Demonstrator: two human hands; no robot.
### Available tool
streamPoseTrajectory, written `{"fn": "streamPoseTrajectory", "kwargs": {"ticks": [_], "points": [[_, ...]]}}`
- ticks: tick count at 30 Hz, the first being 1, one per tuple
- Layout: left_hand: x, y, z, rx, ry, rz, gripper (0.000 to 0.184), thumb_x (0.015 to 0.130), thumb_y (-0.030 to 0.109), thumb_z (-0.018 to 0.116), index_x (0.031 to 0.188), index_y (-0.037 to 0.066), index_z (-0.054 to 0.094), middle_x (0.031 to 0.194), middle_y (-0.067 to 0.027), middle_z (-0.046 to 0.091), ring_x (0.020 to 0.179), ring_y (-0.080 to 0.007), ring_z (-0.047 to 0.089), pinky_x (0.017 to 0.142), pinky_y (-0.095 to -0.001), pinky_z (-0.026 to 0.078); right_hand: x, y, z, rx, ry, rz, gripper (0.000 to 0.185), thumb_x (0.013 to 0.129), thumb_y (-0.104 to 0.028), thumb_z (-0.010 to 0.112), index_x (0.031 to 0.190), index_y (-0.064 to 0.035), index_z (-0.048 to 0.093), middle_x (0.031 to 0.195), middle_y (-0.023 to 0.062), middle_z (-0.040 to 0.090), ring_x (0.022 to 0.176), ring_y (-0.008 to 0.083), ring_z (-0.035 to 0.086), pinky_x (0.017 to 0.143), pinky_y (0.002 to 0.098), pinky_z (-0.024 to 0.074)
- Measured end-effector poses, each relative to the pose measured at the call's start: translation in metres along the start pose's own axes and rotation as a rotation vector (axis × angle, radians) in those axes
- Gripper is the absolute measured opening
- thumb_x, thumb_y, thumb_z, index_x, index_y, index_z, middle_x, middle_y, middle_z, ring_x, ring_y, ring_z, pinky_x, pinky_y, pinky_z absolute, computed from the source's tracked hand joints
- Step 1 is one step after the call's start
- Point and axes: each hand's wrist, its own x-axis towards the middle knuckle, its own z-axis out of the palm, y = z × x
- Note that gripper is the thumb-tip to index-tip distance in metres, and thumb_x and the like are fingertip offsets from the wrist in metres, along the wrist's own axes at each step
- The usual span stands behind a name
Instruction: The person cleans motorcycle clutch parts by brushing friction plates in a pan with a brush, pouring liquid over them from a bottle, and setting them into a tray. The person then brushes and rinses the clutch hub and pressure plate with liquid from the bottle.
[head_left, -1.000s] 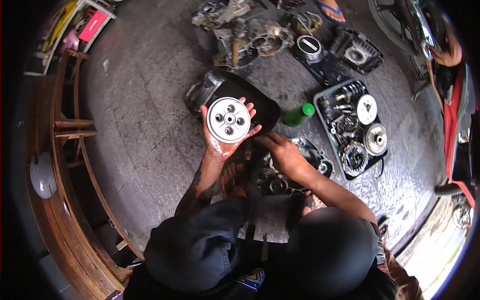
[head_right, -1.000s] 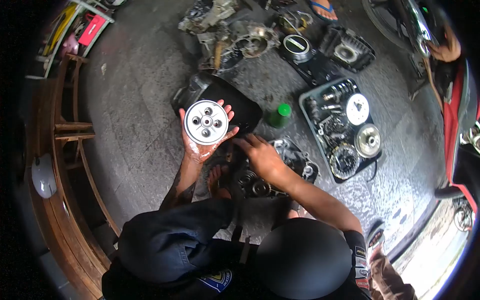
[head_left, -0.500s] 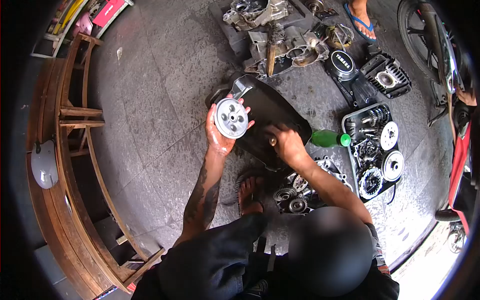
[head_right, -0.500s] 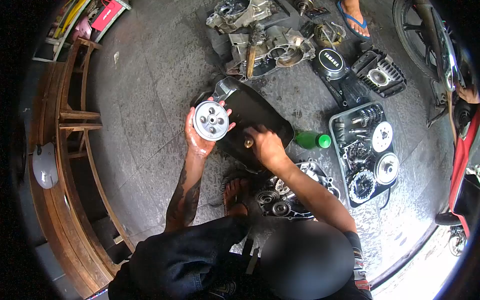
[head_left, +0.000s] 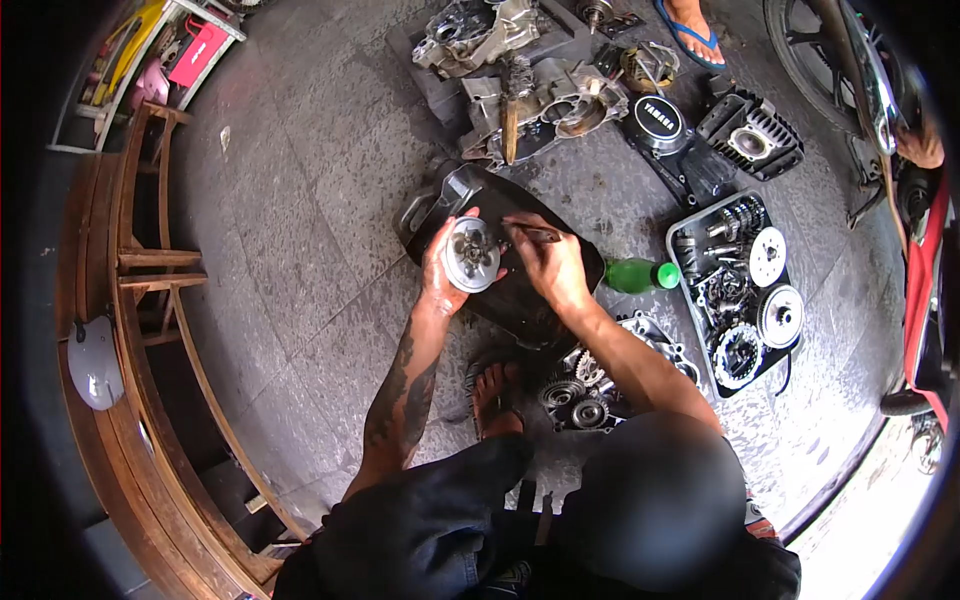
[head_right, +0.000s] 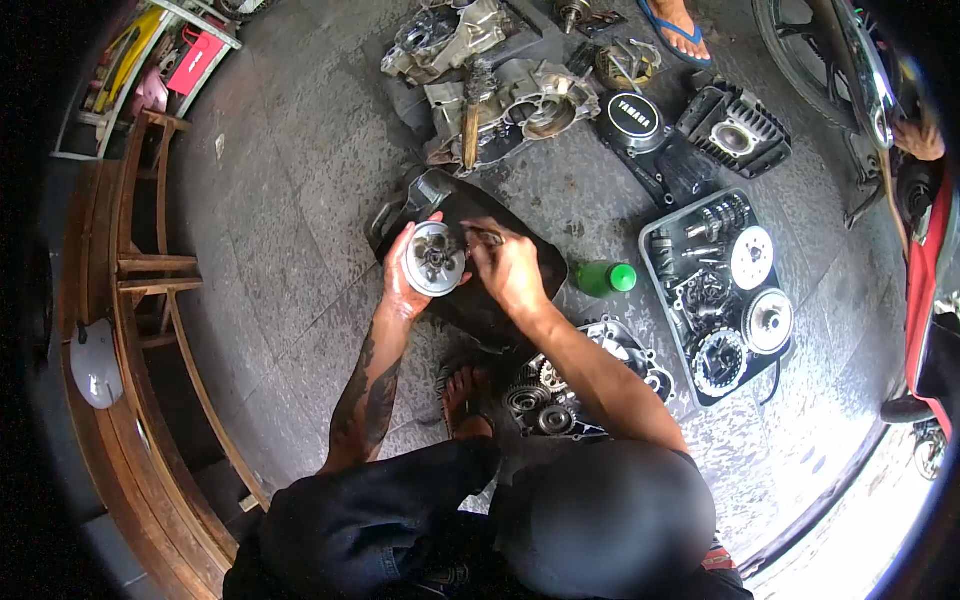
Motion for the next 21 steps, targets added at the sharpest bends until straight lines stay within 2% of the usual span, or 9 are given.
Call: {"fn": "streamPoseTrajectory", "kwargs": {"ticks": [2, 4, 6, 8, 9, 11, 16, 18, 21], "points": [[-0.005, 0.004, 0.002, 0.050, 0.021, -0.005, 0.049, 0.096, 0.047, 0.044, 0.137, 0.019, 0.047, 0.114, -0.0087, 0.064, 0.094, -0.0246, 0.066, 0.071, -0.0515, 0.057, -0.003, 0.014, 0.002, -0.093, 0.019, 0.029, 0.021, 0.090, -0.009, 0.058, 0.109, -0.0027, 0.065, 0.090, 0.0215, 0.068, 0.078, 0.0399, 0.067, 0.069, 0.0409, 0.0539], [0.000, 0.003, -0.005, 0.094, 0.046, 0.010, 0.049, 0.096, 0.047, 0.045, 0.137, 0.020, 0.046, 0.112, -0.0087, 0.064, 0.091, -0.0241, 0.066, 0.071, -0.0509, 0.057, -0.013, 0.025, 0.007, -0.592, -0.419, 0.225, 0.020, 0.090, -0.010, 0.059, 0.107, -0.0040, 0.065, 0.090, 0.0237, 0.067, 0.083, 0.0413, 0.065, 0.070, 0.0426, 0.0541], [0.007, 0.002, -0.010, 0.127, 0.104, 0.014, 0.049, 0.096, 0.047, 0.046, 0.138, 0.021, 0.046, 0.111, -0.0076, 0.064, 0.089, -0.0227, 0.066, 0.070, -0.0497, 0.057, -0.018, 0.026, 0.008, -0.548, -0.413, 0.198, 0.020, 0.089, -0.011, 0.060, 0.107, -0.0036, 0.065, 0.092, 0.0245, 0.067, 0.086, 0.0402, 0.066, 0.072, 0.0425, 0.0542], [0.010, -0.002, -0.014, 0.135, 0.131, 0.013, 0.050, 0.097, 0.046, 0.047, 0.138, 0.018, 0.046, 0.111, -0.0073, 0.063, 0.089, -0.0227, 0.065, 0.068, -0.0472, 0.057, -0.021, 0.013, 0.008, -0.118, -0.016, 0.158, 0.019, 0.089, -0.010, 0.060, 0.106, -0.0028, 0.066, 0.093, 0.0242, 0.067, 0.087, 0.0395, 0.066, 0.072, 0.0420, 0.0542], [0.013, -0.004, -0.013, 0.134, 0.129, 0.030, 0.052, 0.097, 0.047, 0.046, 0.138, 0.015, 0.046, 0.111, -0.0078, 0.063, 0.091, -0.0228, 0.065, 0.070, -0.0449, 0.057, -0.017, 0.011, 0.011, 0.014, 0.026, 0.155, 0.018, 0.090, -0.010, 0.060, 0.104, -0.0012, 0.066, 0.094, 0.0235, 0.067, 0.087, 0.0392, 0.067, 0.072, 0.0406, 0.0543], [0.014, -0.012, -0.010, 0.120, 0.127, 0.039, 0.055, 0.098, 0.049, 0.044, 0.136, 0.009, 0.046, 0.112, -0.0097, 0.063, 0.095, -0.0237, 0.064, 0.078, -0.0381, 0.055, -0.010, 0.009, 0.018, 0.072, 0.038, 0.139, 0.017, 0.090, -0.010, 0.061, 0.103, -0.0008, 0.067, 0.095, 0.0226, 0.068, 0.087, 0.0379, 0.067, 0.072, 0.0393, 0.0542], [0.011, -0.006, -0.005, 0.055, 0.073, -0.010, 0.059, 0.096, 0.054, 0.043, 0.135, 0.010, 0.047, 0.115, -0.0133, 0.063, 0.100, -0.0257, 0.063, 0.088, -0.0415, 0.052, -0.019, 0.003, 0.034, 0.402, -0.087, 0.183, 0.020, 0.088, -0.012, 0.063, 0.105, -0.0024, 0.068, 0.096, 0.0174, 0.070, 0.090, 0.0299, 0.070, 0.078, 0.0364, 0.0530], [0.011, -0.002, -0.014, 0.053, 0.067, 0.021, 0.061, 0.095, 0.057, 0.043, 0.135, 0.011, 0.047, 0.114, -0.0142, 0.063, 0.102, -0.0267, 0.063, 0.090, -0.0446, 0.051, -0.023, -0.010, 0.011, 0.069, -0.220, 0.180, 0.022, 0.085, -0.010, 0.063, 0.105, -0.0058, 0.070, 0.091, 0.0173, 0.071, 0.089, 0.0307, 0.070, 0.078, 0.0366, 0.0536], [0.008, -0.002, -0.011, 0.037, 0.095, 0.038, 0.060, 0.096, 0.055, 0.042, 0.135, 0.010, 0.047, 0.116, -0.0163, 0.063, 0.103, -0.0297, 0.062, 0.091, -0.0451, 0.050, -0.017, 0.000, 0.005, -0.054, -0.156, 0.272, 0.020, 0.085, -0.011, 0.063, 0.102, -0.0040, 0.070, 0.086, 0.0189, 0.070, 0.079, 0.0308, 0.071, 0.069, 0.0364, 0.0540]]}}
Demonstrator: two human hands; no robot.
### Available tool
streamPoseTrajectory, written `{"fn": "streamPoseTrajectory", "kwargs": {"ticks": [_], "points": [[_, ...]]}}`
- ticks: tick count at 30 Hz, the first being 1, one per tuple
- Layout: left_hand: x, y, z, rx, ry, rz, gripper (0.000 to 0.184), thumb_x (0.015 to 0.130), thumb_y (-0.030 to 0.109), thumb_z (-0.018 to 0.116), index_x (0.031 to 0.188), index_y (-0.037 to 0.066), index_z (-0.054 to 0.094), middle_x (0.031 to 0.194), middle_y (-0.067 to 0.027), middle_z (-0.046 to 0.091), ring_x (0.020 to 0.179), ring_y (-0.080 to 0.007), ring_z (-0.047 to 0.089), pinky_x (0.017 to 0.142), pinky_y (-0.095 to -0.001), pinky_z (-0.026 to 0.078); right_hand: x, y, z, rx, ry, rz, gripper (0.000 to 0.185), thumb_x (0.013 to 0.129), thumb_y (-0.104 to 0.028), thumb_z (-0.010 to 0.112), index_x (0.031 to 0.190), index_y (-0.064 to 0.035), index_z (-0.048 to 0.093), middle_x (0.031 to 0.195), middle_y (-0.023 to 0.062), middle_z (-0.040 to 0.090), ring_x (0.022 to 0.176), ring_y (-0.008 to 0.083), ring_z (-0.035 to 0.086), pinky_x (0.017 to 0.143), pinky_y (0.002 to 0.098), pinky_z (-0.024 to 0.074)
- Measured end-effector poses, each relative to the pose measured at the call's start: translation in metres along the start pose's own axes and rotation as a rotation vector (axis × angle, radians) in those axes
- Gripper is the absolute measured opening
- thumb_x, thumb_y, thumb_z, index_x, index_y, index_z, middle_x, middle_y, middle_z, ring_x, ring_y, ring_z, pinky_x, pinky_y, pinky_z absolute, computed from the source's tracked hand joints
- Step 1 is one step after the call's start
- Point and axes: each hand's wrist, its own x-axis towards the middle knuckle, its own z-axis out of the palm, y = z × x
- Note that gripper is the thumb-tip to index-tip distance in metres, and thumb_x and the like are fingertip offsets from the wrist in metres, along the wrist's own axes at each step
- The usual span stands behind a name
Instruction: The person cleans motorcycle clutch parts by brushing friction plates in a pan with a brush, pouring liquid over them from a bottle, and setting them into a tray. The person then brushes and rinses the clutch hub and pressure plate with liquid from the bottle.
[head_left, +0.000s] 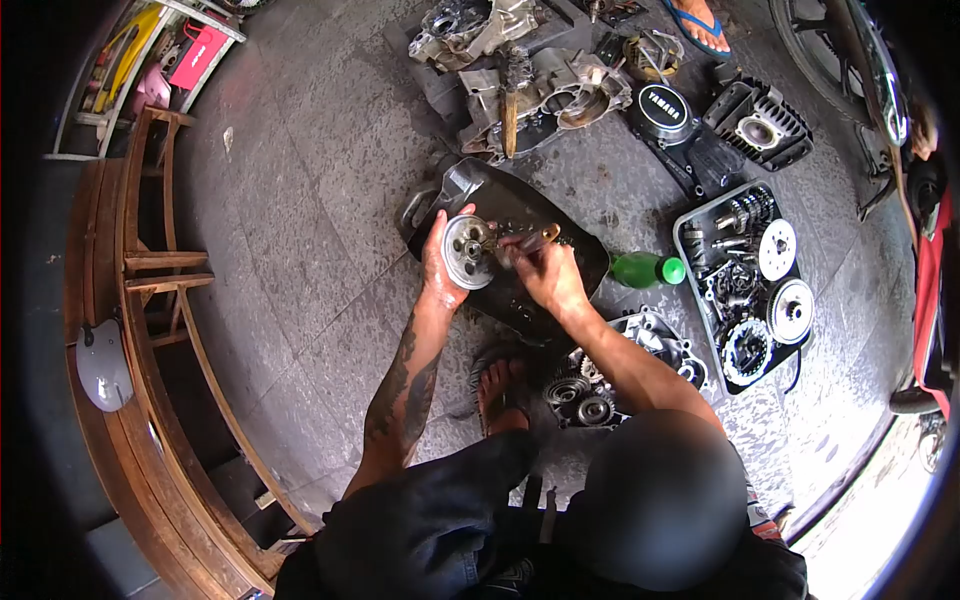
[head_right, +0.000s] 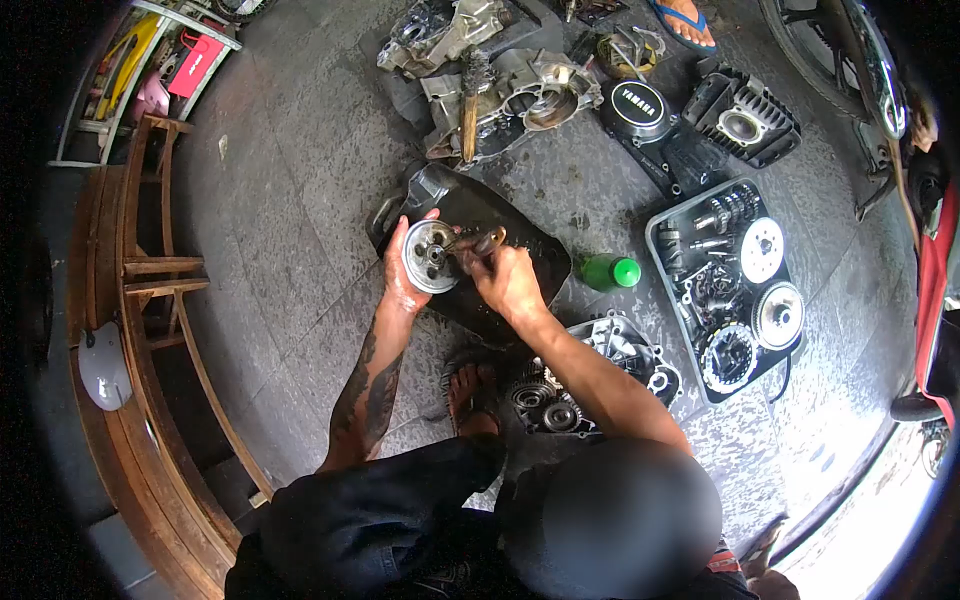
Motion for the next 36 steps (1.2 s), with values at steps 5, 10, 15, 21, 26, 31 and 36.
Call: {"fn": "streamPoseTrajectory", "kwargs": {"ticks": [5, 10, 15, 21, 26, 31, 36], "points": [[0.007, -0.016, 0.001, -0.135, -0.011, -0.061, 0.063, 0.092, 0.061, 0.045, 0.133, 0.012, 0.047, 0.111, -0.0181, 0.063, 0.093, -0.0316, 0.065, 0.084, -0.0497, 0.053, 0.000, -0.009, 0.022, 0.281, 0.039, -0.205, 0.021, 0.091, -0.015, 0.061, 0.104, -0.0011, 0.068, 0.081, 0.0171, 0.070, 0.077, 0.0251, 0.070, 0.069, 0.0343, 0.0520], [0.002, -0.012, -0.005, -0.107, 0.012, -0.030, 0.067, 0.092, 0.064, 0.040, 0.132, 0.010, 0.047, 0.112, -0.0214, 0.062, 0.100, -0.0351, 0.063, 0.089, -0.0485, 0.051, -0.009, -0.022, 0.013, 0.245, -0.084, -0.113, 0.019, 0.089, -0.011, 0.059, 0.103, -0.0018, 0.068, 0.088, 0.0193, 0.070, 0.085, 0.0275, 0.071, 0.074, 0.0335, 0.0529], [-0.007, -0.019, 0.009, -0.081, -0.010, -0.075, 0.074, 0.092, 0.065, 0.036, 0.129, 0.003, 0.052, 0.121, -0.0144, 0.062, 0.109, -0.0297, 0.061, 0.098, -0.0477, 0.046, 0.023, -0.010, 0.005, 0.142, 0.141, -0.168, 0.018, 0.088, -0.009, 0.059, 0.102, -0.0026, 0.069, 0.087, 0.0205, 0.069, 0.082, 0.0328, 0.070, 0.070, 0.0370, 0.0547], [-0.004, -0.012, -0.005, -0.108, -0.037, -0.019, 0.063, 0.094, 0.059, 0.042, 0.135, 0.012, 0.045, 0.115, -0.0229, 0.061, 0.102, -0.0361, 0.062, 0.091, -0.0494, 0.050, -0.014, -0.015, 0.019, 0.206, -0.070, -0.177, 0.019, 0.085, -0.010, 0.061, 0.101, -0.0038, 0.070, 0.089, 0.0212, 0.068, 0.087, 0.0357, 0.068, 0.075, 0.0400, 0.0547], [-0.006, -0.005, 0.002, -0.009, 0.085, 0.067, 0.060, 0.094, 0.057, 0.042, 0.135, 0.013, 0.048, 0.116, -0.0100, 0.063, 0.101, -0.0295, 0.063, 0.086, -0.0490, 0.051, 0.016, -0.002, 0.007, -0.042, 0.202, -0.232, 0.017, 0.086, -0.012, 0.061, 0.099, -0.0032, 0.068, 0.087, 0.0230, 0.067, 0.079, 0.0405, 0.065, 0.068, 0.0470, 0.0533], [-0.002, 0.001, 0.016, 0.124, 0.189, 0.135, 0.063, 0.094, 0.059, 0.042, 0.134, 0.011, 0.048, 0.114, -0.0094, 0.064, 0.096, -0.0256, 0.063, 0.084, -0.0445, 0.052, 0.006, 0.018, 0.000, -0.497, -0.073, 0.037, 0.016, 0.088, -0.011, 0.060, 0.101, -0.0064, 0.067, 0.084, 0.0244, 0.066, 0.077, 0.0417, 0.065, 0.066, 0.0481, 0.0537], [0.007, -0.011, 0.007, -0.015, 0.130, 0.104, 0.061, 0.094, 0.058, 0.044, 0.126, 0.007, 0.053, 0.109, -0.0127, 0.065, 0.097, -0.0247, 0.063, 0.087, -0.0395, 0.051, 0.012, -0.005, 0.009, 0.159, 0.136, -0.225, 0.020, 0.088, -0.007, 0.059, 0.105, -0.0028, 0.068, 0.096, 0.0195, 0.068, 0.087, 0.0363, 0.068, 0.073, 0.0378, 0.0539]]}}
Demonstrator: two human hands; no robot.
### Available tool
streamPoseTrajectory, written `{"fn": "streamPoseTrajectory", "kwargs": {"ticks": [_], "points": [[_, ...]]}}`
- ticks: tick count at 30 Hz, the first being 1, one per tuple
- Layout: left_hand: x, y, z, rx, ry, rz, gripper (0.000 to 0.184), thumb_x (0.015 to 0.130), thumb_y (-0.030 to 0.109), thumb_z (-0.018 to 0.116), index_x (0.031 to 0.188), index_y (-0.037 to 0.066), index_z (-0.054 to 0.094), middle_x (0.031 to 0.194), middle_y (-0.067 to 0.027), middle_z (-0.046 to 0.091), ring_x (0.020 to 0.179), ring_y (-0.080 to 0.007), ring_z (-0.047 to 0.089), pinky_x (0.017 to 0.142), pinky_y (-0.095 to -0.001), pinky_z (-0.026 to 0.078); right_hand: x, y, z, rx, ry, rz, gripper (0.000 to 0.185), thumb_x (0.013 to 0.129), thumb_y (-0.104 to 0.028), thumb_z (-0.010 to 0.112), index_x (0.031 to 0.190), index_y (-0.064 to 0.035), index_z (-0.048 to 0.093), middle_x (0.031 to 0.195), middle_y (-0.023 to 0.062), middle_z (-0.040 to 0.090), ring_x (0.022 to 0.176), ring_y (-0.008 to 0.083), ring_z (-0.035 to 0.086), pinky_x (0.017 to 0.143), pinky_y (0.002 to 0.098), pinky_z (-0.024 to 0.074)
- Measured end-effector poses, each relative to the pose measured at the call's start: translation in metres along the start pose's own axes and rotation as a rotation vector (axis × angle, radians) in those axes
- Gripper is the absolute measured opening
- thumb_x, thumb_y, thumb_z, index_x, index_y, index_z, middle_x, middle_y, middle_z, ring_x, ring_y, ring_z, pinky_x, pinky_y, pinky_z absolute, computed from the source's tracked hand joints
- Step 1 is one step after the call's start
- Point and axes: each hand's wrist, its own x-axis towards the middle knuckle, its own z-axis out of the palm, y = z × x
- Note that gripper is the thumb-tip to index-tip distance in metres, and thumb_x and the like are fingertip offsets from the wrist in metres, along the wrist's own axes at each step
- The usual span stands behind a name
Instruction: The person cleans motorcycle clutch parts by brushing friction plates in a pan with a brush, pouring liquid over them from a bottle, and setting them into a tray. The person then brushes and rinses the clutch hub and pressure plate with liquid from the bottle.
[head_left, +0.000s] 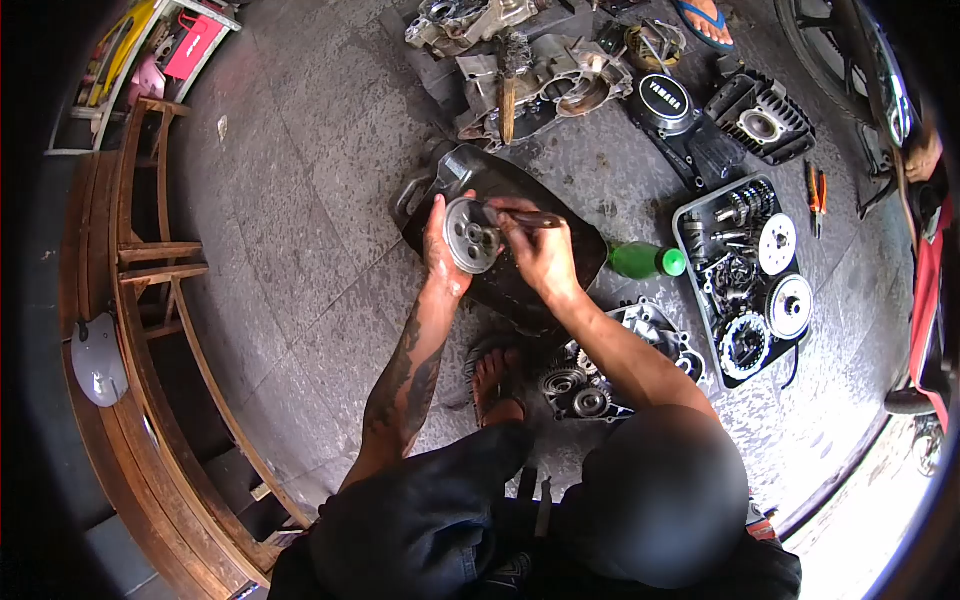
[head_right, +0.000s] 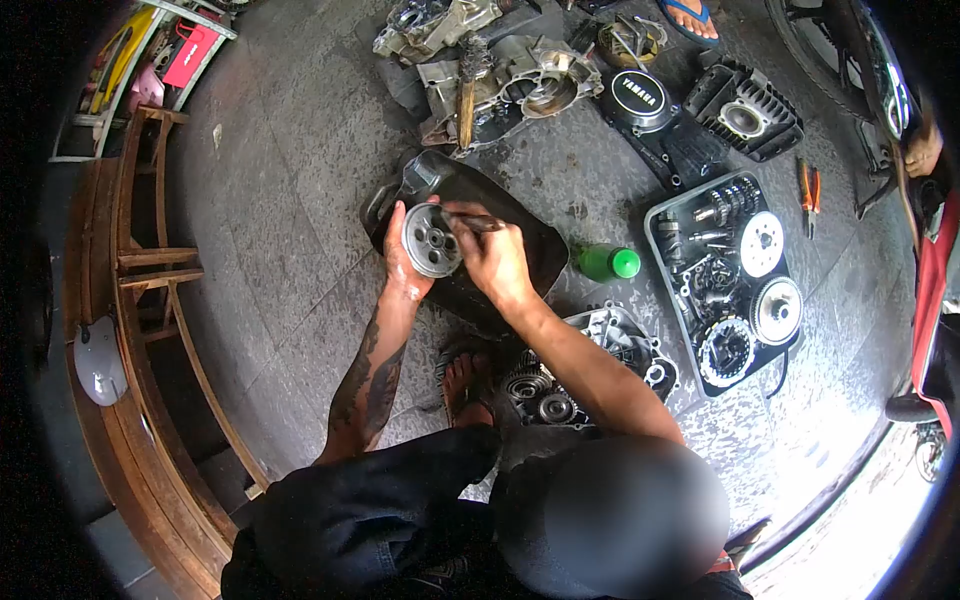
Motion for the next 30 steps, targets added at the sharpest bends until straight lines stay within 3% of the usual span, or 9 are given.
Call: {"fn": "streamPoseTrajectory", "kwargs": {"ticks": [5, 10, 11, 16, 19, 21, 23, 27, 30], "points": [[0.005, 0.009, -0.014, -0.180, -0.132, -0.091, 0.057, 0.096, 0.054, 0.040, 0.124, 0.007, 0.055, 0.119, -0.0196, 0.060, 0.106, -0.0334, 0.060, 0.094, -0.0485, 0.048, -0.017, -0.016, 0.009, 0.162, -0.166, 0.066, 0.019, 0.086, -0.008, 0.063, 0.103, -0.0026, 0.069, 0.097, 0.0193, 0.069, 0.090, 0.0317, 0.069, 0.078, 0.0368, 0.0534], [0.005, 0.000, -0.010, -0.074, -0.105, -0.025, 0.058, 0.096, 0.054, 0.039, 0.126, 0.006, 0.054, 0.117, -0.0208, 0.062, 0.106, -0.0327, 0.061, 0.096, -0.0454, 0.047, -0.005, -0.004, 0.006, 0.031, 0.012, 0.059, 0.017, 0.087, -0.008, 0.061, 0.101, -0.0011, 0.069, 0.091, 0.0206, 0.069, 0.085, 0.0342, 0.069, 0.072, 0.0376, 0.0545], [0.002, -0.008, -0.008, -0.056, -0.123, -0.019, 0.058, 0.096, 0.053, 0.039, 0.127, 0.005, 0.053, 0.116, -0.0209, 0.063, 0.106, -0.0329, 0.061, 0.097, -0.0450, 0.046, -0.005, -0.006, 0.009, 0.081, 0.013, -0.078, 0.018, 0.086, -0.009, 0.061, 0.102, -0.0022, 0.068, 0.088, 0.0201, 0.068, 0.084, 0.0343, 0.069, 0.070, 0.0385, 0.0547], [-0.004, 0.004, -0.012, -0.143, -0.124, -0.041, 0.058, 0.096, 0.052, 0.039, 0.126, 0.004, 0.052, 0.118, -0.0203, 0.062, 0.108, -0.0330, 0.060, 0.096, -0.0453, 0.046, -0.011, 0.005, -0.001, -0.121, -0.117, 0.058, 0.019, 0.086, -0.010, 0.063, 0.102, -0.0028, 0.068, 0.081, 0.0223, 0.067, 0.076, 0.0345, 0.069, 0.065, 0.0381, 0.0535], [-0.020, -0.003, 0.004, -0.147, -0.091, -0.094, 0.053, 0.095, 0.052, 0.043, 0.124, 0.009, 0.053, 0.113, -0.0145, 0.064, 0.100, -0.0306, 0.063, 0.090, -0.0463, 0.050, 0.000, -0.001, 0.000, 0.077, 0.036, 0.190, 0.017, 0.086, -0.011, 0.064, 0.099, -0.0011, 0.069, 0.078, 0.0198, 0.069, 0.068, 0.0230, 0.070, 0.061, 0.0330, 0.0518], [-0.005, -0.015, -0.006, -0.138, -0.087, -0.052, 0.054, 0.093, 0.055, 0.045, 0.123, 0.010, 0.053, 0.111, -0.0145, 0.064, 0.097, -0.0326, 0.063, 0.085, -0.0522, 0.052, -0.005, -0.014, 0.006, 0.071, -0.018, 0.065, 0.016, 0.086, -0.008, 0.063, 0.099, -0.0007, 0.070, 0.082, 0.0187, 0.070, 0.071, 0.0186, 0.070, 0.064, 0.0321, 0.0521], [-0.009, -0.008, -0.007, -0.217, -0.151, -0.115, 0.056, 0.092, 0.056, 0.046, 0.122, 0.009, 0.053, 0.108, -0.0173, 0.064, 0.096, -0.0372, 0.063, 0.084, -0.0554, 0.052, -0.019, -0.014, 0.012, 0.170, -0.135, -0.102, 0.018, 0.084, -0.007, 0.063, 0.100, -0.0040, 0.071, 0.091, 0.0187, 0.070, 0.080, 0.0265, 0.071, 0.070, 0.0355, 0.0538], [0.003, 0.005, -0.036, -0.286, -0.319, -0.096, 0.056, 0.094, 0.057, 0.041, 0.121, 0.009, 0.054, 0.114, -0.0212, 0.062, 0.105, -0.0437, 0.059, 0.092, -0.0568, 0.048, -0.023, -0.008, -0.012, -0.234, -0.257, 0.246, 0.018, 0.085, -0.008, 0.060, 0.100, -0.0044, 0.070, 0.092, 0.0196, 0.070, 0.082, 0.0319, 0.070, 0.073, 0.0380, 0.0547], [0.003, -0.002, -0.026, -0.188, -0.152, -0.037, 0.048, 0.097, 0.047, 0.043, 0.122, 0.008, 0.055, 0.116, -0.0210, 0.062, 0.108, -0.0390, 0.059, 0.096, -0.0507, 0.046, -0.015, -0.001, -0.002, -0.119, -0.064, 0.127, 0.017, 0.088, -0.011, 0.060, 0.100, -0.0030, 0.069, 0.091, 0.0203, 0.069, 0.081, 0.0315, 0.070, 0.072, 0.0373, 0.0546]]}}
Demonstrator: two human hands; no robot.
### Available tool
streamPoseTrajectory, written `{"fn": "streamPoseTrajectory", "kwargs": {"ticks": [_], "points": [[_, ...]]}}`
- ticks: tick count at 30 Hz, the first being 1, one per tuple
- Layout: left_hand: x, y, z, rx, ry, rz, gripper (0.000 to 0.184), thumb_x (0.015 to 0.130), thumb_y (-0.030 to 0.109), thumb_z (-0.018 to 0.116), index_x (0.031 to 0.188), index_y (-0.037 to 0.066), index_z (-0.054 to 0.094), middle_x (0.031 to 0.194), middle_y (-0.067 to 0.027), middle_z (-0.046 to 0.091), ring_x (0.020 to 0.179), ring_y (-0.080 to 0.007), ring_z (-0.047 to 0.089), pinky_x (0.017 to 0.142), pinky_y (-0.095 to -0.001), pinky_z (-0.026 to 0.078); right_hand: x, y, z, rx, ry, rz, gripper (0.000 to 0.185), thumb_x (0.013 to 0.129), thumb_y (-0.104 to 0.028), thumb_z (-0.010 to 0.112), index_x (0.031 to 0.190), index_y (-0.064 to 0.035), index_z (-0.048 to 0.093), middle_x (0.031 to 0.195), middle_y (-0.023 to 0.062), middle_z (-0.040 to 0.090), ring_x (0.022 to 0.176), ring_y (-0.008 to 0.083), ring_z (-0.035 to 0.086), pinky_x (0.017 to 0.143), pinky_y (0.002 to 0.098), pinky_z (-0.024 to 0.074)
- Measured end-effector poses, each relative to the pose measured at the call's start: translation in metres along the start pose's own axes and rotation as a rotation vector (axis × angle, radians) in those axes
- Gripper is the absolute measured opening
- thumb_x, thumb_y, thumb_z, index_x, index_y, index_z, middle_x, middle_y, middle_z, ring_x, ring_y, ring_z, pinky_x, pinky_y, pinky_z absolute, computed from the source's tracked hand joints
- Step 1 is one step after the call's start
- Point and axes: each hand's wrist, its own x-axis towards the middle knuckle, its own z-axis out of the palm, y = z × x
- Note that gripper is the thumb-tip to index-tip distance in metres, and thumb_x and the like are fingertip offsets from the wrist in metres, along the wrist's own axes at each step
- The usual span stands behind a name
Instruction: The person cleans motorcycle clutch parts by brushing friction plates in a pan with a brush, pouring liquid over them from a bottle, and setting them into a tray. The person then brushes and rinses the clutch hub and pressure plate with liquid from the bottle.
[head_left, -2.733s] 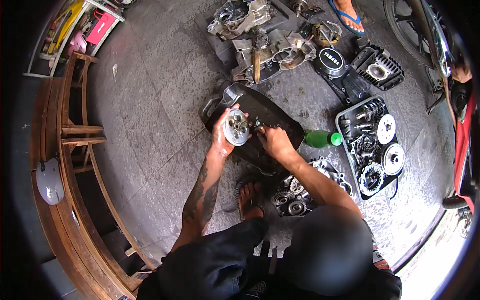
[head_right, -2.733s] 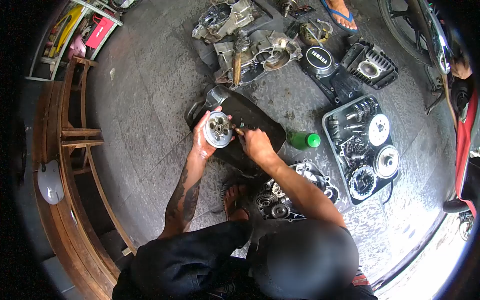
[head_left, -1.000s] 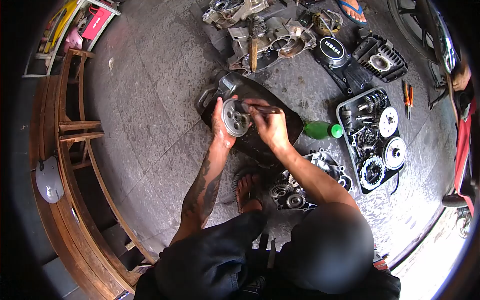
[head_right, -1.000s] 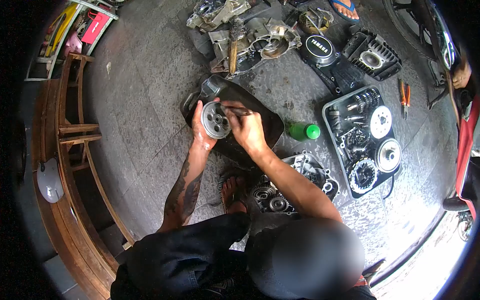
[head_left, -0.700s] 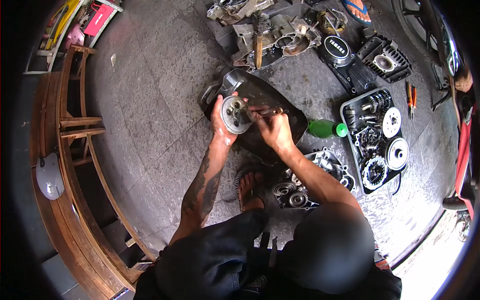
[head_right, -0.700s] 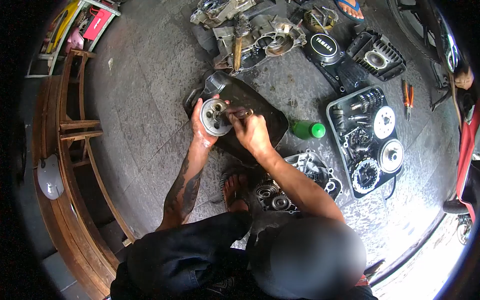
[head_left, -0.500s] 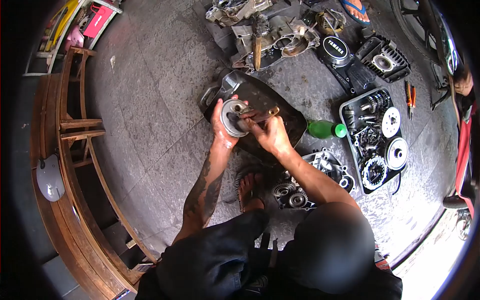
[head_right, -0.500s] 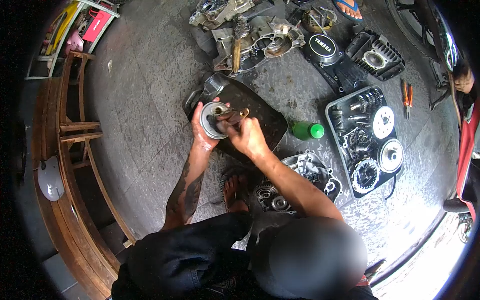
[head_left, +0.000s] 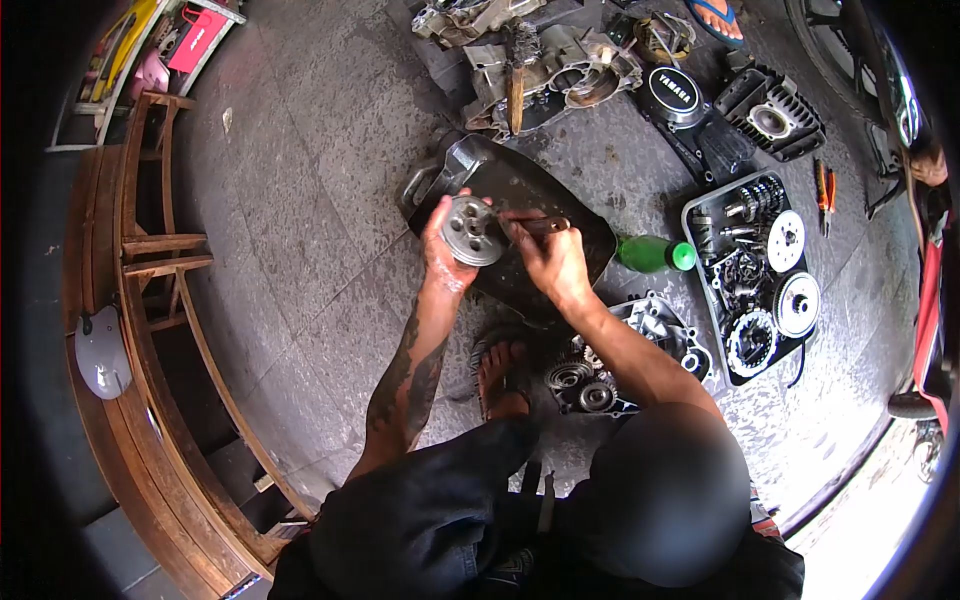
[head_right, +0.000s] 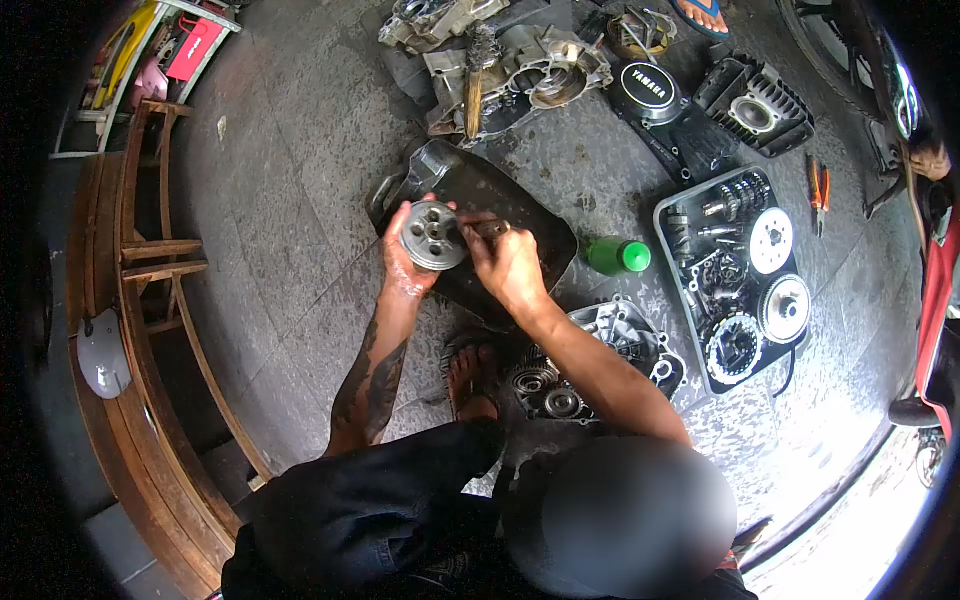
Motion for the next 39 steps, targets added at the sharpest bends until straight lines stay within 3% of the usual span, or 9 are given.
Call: {"fn": "streamPoseTrajectory", "kwargs": {"ticks": [13, 15, 20, 23, 27, 29, 34, 38, 39], "points": [[-0.003, -0.006, -0.001, 0.363, 0.130, 0.147, 0.042, 0.098, 0.035, 0.053, 0.131, 0.009, 0.054, 0.119, -0.0054, 0.061, 0.109, -0.0184, 0.059, 0.095, -0.0344, 0.046, 0.010, 0.023, -0.020, -0.008, 0.188, 0.162, 0.018, 0.088, -0.016, 0.062, 0.101, -0.0050, 0.070, 0.085, 0.0204, 0.070, 0.082, 0.0334, 0.070, 0.070, 0.0395, 0.0529], [0.001, -0.014, -0.004, 0.809, 0.225, 0.416, 0.041, 0.100, 0.037, 0.048, 0.133, 0.012, 0.051, 0.121, -0.0059, 0.061, 0.108, -0.0176, 0.059, 0.093, -0.0330, 0.048, 0.009, 0.013, -0.019, 0.081, 0.195, 0.201, 0.019, 0.088, -0.015, 0.063, 0.102, -0.0046, 0.070, 0.085, 0.0192, 0.070, 0.082, 0.0305, 0.070, 0.070, 0.0378, 0.0526], [-0.013, -0.012, 0.038, 0.663, 0.463, 0.008, 0.072, 0.086, 0.073, 0.044, 0.125, 0.015, 0.058, 0.118, -0.0064, 0.063, 0.110, -0.0253, 0.060, 0.086, -0.0525, 0.052, 0.010, -0.012, -0.012, 0.238, 0.123, 0.193, 0.019, 0.089, -0.013, 0.062, 0.105, -0.0044, 0.069, 0.085, 0.0142, 0.072, 0.078, 0.0202, 0.071, 0.067, 0.0330, 0.0523], [-0.018, 0.005, 0.036, 0.294, 0.075, -0.262, 0.075, 0.086, 0.076, 0.037, 0.123, 0.014, 0.059, 0.115, -0.0102, 0.064, 0.106, -0.0307, 0.062, 0.086, -0.0583, 0.050, 0.011, -0.006, -0.008, 0.320, 0.111, 0.078, 0.020, 0.090, -0.011, 0.060, 0.107, -0.0050, 0.069, 0.082, 0.0155, 0.071, 0.072, 0.0246, 0.071, 0.062, 0.0338, 0.0527], [-0.011, 0.013, 0.023, 0.214, 0.032, -0.226, 0.056, 0.087, 0.062, 0.047, 0.119, 0.018, 0.059, 0.104, -0.0052, 0.066, 0.094, -0.0310, 0.066, 0.079, -0.0568, 0.051, 0.004, 0.014, -0.015, -0.150, 0.127, 0.000, 0.020, 0.087, -0.013, 0.061, 0.104, -0.0056, 0.069, 0.083, 0.0220, 0.068, 0.077, 0.0387, 0.068, 0.067, 0.0386, 0.0547], [-0.009, 0.016, 0.017, 0.208, 0.128, -0.093, 0.055, 0.090, 0.055, 0.044, 0.123, 0.013, 0.057, 0.113, -0.0114, 0.065, 0.101, -0.0357, 0.064, 0.083, -0.0624, 0.048, -0.003, 0.051, -0.009, -0.655, -0.216, 0.111, 0.020, 0.086, -0.015, 0.064, 0.103, -0.0054, 0.068, 0.084, 0.0240, 0.067, 0.080, 0.0375, 0.068, 0.068, 0.0423, 0.0538], [-0.003, 0.015, 0.004, 0.171, 0.051, -0.057, 0.048, 0.090, 0.053, 0.045, 0.120, 0.018, 0.059, 0.104, -0.0054, 0.067, 0.092, -0.0282, 0.066, 0.073, -0.0520, 0.055, 0.005, 0.017, -0.008, 0.003, -0.034, 0.047, 0.018, 0.087, -0.010, 0.062, 0.103, -0.0047, 0.070, 0.093, 0.0218, 0.069, 0.081, 0.0340, 0.070, 0.069, 0.0374, 0.0545], [-0.007, 0.005, 0.015, 0.141, 0.056, -0.120, 0.053, 0.095, 0.050, 0.040, 0.124, 0.010, 0.058, 0.114, -0.0116, 0.066, 0.106, -0.0295, 0.063, 0.090, -0.0469, 0.051, 0.018, -0.023, 0.002, 0.439, -0.080, -0.043, 0.019, 0.089, -0.004, 0.061, 0.106, 0.0006, 0.067, 0.098, 0.0154, 0.071, 0.081, 0.0177, 0.068, 0.068, 0.0318, 0.0528], [-0.009, 0.003, 0.022, 0.123, 0.085, -0.141, 0.052, 0.096, 0.049, 0.039, 0.122, 0.008, 0.059, 0.114, -0.0116, 0.066, 0.106, -0.0282, 0.063, 0.092, -0.0439, 0.050, 0.023, -0.018, 0.003, 0.298, -0.074, -0.093, 0.020, 0.089, -0.005, 0.061, 0.107, 0.0018, 0.067, 0.095, 0.0211, 0.069, 0.082, 0.0261, 0.071, 0.070, 0.0331, 0.0535]]}}
